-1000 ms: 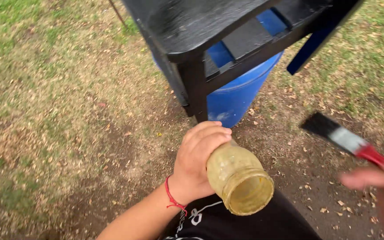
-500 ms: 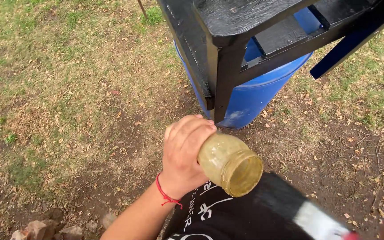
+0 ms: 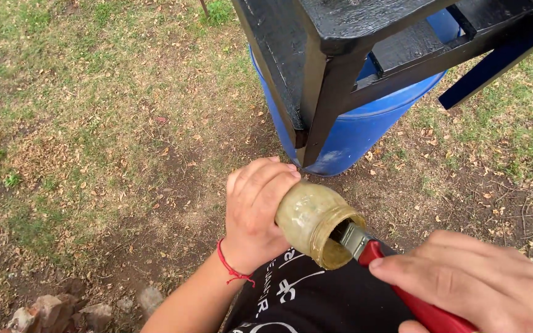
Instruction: Painting a black wooden chair with a paintbrush and a jar of paint
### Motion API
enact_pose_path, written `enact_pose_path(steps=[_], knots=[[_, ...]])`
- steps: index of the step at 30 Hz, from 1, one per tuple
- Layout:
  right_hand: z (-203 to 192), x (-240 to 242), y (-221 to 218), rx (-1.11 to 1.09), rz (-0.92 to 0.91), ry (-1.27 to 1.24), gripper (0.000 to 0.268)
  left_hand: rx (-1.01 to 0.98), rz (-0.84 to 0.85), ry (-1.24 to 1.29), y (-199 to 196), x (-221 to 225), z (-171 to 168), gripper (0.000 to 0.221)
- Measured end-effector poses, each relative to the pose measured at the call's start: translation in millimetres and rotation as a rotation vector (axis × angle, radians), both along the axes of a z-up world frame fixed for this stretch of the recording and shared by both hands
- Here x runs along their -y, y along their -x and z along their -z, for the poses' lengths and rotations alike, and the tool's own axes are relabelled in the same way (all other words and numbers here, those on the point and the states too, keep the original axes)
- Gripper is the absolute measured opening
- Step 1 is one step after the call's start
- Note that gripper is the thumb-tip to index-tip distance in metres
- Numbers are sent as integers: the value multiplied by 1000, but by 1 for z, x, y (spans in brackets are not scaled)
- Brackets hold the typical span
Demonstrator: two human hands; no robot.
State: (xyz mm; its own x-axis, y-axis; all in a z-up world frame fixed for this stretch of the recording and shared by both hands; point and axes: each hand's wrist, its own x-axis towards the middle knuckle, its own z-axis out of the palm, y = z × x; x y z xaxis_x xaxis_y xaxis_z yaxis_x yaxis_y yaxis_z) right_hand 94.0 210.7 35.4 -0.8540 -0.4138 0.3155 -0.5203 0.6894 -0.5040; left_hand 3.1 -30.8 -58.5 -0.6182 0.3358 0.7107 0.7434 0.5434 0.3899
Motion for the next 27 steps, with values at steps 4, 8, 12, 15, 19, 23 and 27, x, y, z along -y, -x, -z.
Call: enact_pose_path(steps=[4,8,12,15,19,23,27], knots=[[-4,8,8,15,-50,77,42,18,-10,2,-1,1,3,23],[-4,12,7,54,91,30,28,6,-19,7,1,1,6,22],[3,9,12,33,47,-37,33,-3,-36,18,2,0,10,24],[0,13,10,-8,99,-65,35,-19,-29,2,3,0,11,22],[0,14,15,-34,8,-35,37,-25,-36,17,4,1,13,22],[-6,22,12,7,92,24,28,-6,-28,12,5,1,13,24],[-8,26,5,-16,237,-12,15,9,-30,3,6,1,15,27]])
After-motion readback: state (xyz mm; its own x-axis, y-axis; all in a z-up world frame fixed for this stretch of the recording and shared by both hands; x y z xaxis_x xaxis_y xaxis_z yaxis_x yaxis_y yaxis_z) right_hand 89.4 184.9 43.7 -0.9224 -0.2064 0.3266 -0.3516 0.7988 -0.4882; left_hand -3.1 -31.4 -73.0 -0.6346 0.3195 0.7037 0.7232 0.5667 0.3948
